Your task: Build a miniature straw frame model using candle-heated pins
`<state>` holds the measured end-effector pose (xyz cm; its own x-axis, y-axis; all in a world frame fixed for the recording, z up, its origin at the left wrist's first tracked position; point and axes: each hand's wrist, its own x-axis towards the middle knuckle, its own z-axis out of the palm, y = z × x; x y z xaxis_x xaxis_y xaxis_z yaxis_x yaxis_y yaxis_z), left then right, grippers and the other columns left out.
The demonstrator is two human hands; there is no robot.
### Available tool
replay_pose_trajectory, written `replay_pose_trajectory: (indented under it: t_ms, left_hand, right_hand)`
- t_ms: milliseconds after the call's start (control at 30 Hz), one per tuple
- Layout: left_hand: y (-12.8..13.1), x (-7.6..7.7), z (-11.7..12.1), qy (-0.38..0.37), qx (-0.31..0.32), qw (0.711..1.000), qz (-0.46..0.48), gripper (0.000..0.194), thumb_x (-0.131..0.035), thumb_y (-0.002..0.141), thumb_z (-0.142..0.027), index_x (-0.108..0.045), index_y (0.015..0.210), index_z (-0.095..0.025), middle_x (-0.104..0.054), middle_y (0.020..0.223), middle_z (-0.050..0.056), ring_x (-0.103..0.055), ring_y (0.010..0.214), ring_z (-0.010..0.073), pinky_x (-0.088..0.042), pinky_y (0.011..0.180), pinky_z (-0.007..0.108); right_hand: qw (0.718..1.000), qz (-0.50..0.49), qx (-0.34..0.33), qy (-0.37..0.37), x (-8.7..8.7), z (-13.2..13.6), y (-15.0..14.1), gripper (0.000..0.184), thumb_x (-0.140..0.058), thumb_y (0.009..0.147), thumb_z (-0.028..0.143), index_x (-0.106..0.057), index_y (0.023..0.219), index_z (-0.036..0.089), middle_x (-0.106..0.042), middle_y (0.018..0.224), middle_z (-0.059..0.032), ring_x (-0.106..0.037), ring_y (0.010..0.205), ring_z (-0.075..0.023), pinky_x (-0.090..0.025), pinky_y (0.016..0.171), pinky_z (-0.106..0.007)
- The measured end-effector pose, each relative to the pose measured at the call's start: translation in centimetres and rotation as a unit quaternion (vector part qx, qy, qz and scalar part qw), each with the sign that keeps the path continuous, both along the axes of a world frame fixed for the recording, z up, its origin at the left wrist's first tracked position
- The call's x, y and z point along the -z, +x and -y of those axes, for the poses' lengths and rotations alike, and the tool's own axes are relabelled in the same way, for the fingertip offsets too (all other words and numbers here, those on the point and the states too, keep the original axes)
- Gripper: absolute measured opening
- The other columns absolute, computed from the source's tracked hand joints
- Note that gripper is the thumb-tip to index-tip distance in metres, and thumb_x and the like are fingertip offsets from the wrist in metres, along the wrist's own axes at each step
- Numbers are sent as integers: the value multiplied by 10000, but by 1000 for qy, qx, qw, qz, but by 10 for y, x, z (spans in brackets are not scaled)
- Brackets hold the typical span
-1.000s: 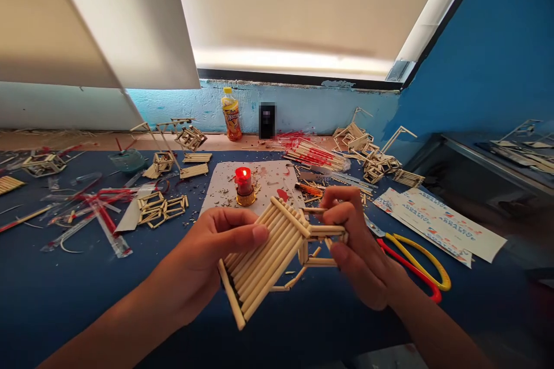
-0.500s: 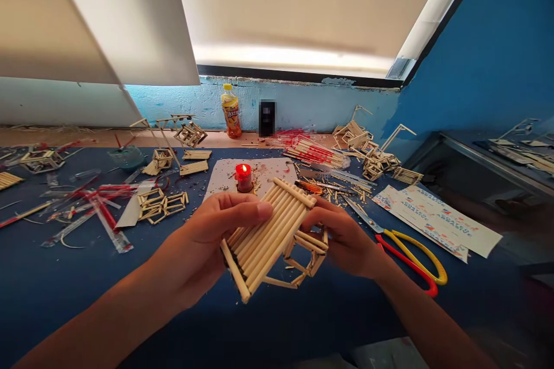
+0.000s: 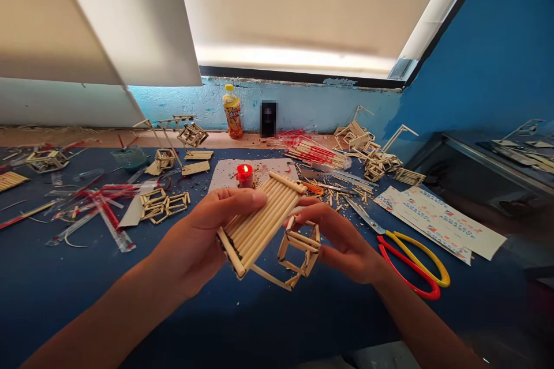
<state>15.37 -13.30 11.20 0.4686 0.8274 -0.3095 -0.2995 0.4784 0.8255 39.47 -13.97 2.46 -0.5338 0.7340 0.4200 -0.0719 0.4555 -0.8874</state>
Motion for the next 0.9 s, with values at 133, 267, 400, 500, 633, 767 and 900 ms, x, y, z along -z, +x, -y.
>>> replay_pose_trajectory:
  t_ms: [133, 267, 400, 500, 633, 767, 900]
  left_hand:
    - [-2, 1, -2, -24, -21, 999, 14, 183, -855, 697, -261, -779, 763, -107, -718, 639, 68, -688, 550, 169, -586, 521, 214]
    - [-8, 2, -4, -59, -46, 997, 28, 209, -907, 620, -229, -756, 662, -90, -667, 552, 37, -622, 446, 118, -534, 417, 162]
    - [-17, 6, -2, -47, -89, 995, 25, 246, -940, 563, -228, -752, 660, -104, -635, 531, 9, -583, 387, 92, -508, 374, 146]
    - [-24, 10, -1, -8, -108, 994, 27, 254, -934, 579, -235, -706, 594, -126, -585, 520, -19, -520, 350, 60, -483, 352, 144]
    - [-30, 19, 2, 8, -112, 992, 57, 234, -919, 614, -254, -715, 636, -142, -629, 573, -2, -524, 386, 57, -474, 356, 135]
    - [-38, 29, 2, 11, -91, 990, 111, 231, -883, 679, -249, -675, 645, -153, -613, 567, -23, -483, 361, 32, -485, 378, 126]
    - [-48, 37, -2, -1, -32, 992, 123, 160, -834, 738, -187, -682, 690, -172, -614, 607, -25, -497, 386, 45, -515, 407, 161]
  right_hand:
    - [995, -70, 0, -73, 11, 3, -1, 461, -607, 946, 426, -503, 1373, 287, -498, 1425, -104, -569, 1223, -275, -465, 1050, -467]
    - [987, -92, 21, -129, 26, 7, -1, 542, -601, 920, 496, -478, 1399, 272, -562, 1349, -104, -603, 1155, -278, -491, 993, -450]
    - [983, -85, 46, -157, 37, 15, -1, 472, -596, 916, 527, -577, 1279, 227, -662, 1101, -80, -632, 980, -241, -501, 867, -362]
    - [982, -95, 76, -146, 37, 22, -2, 369, -606, 908, 544, -656, 1062, 212, -649, 940, -47, -604, 852, -211, -479, 786, -323]
    - [980, -87, 98, -148, 23, 32, -4, 305, -612, 922, 511, -663, 943, 211, -616, 875, -34, -555, 822, -201, -440, 770, -319]
    - [979, -68, 119, -149, 6, 43, -7, 313, -599, 920, 519, -660, 924, 212, -605, 847, -35, -548, 797, -205, -430, 756, -333]
    - [976, -27, 157, -148, 3, 51, -11, 263, -603, 926, 473, -660, 904, 218, -621, 834, -39, -569, 796, -209, -462, 751, -332]
